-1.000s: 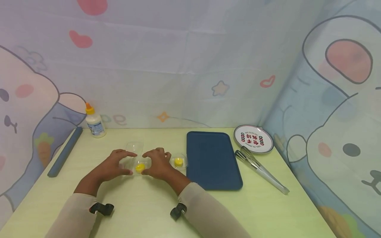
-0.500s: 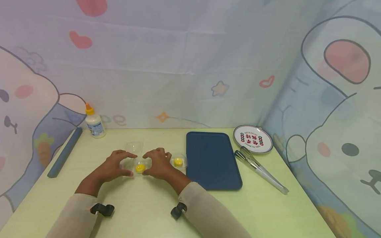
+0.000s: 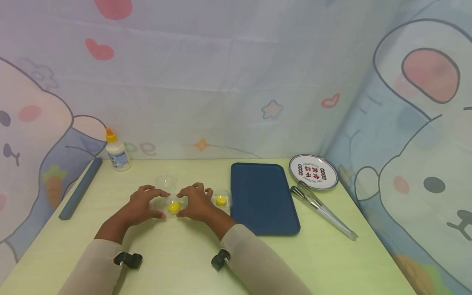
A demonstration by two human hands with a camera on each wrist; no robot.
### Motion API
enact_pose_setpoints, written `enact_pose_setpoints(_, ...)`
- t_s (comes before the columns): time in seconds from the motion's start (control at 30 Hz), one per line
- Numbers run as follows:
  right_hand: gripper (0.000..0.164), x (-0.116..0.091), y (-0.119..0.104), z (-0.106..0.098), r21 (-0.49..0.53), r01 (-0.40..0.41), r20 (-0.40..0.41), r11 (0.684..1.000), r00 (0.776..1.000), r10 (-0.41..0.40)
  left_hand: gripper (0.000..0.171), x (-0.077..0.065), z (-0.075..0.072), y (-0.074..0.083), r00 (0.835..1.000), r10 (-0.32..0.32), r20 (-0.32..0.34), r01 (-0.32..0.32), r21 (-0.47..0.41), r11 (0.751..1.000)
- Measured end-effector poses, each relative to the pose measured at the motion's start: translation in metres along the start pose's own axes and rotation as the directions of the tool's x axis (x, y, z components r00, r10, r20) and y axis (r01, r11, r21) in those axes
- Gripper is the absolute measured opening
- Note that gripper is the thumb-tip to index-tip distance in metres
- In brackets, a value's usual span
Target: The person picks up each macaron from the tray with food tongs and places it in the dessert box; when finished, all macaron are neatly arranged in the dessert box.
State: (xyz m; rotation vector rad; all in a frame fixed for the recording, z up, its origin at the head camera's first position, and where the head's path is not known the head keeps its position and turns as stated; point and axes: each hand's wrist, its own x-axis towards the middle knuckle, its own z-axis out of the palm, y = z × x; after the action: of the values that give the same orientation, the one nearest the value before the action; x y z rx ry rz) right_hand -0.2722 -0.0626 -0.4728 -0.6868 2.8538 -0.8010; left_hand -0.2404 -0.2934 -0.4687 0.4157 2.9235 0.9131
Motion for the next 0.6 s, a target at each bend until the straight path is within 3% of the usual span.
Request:
enact_pose_setpoints(0.27,0.057,-0.0012,0.0018,-0.0010,0.037,0.003,0.014,0.999,1.000,-0.003,0.061,-0.0009,-0.0018,0.0032,1.000,0.031,0.005,-0.031,0.006,0.999)
enact_pose_setpoints(0.43,0.049,-0.0012,0.0042,-0.0004,0.062,0.012,0.009,0.998,1.000,-0.013,0.053,0.0009,0.0008,0.0027,0.998,0.066,-0.009,-0.065,0.005,0.998)
enact_pose_setpoints(0.6,0.046,-0.0004,0.0042,0.0010,0.027,0.006,0.005,1.000,1.000,-0.006,0.053,0.0003,0.0031,0.0020,0.997,0.075,-0.024,-0.075,0.009,0.997)
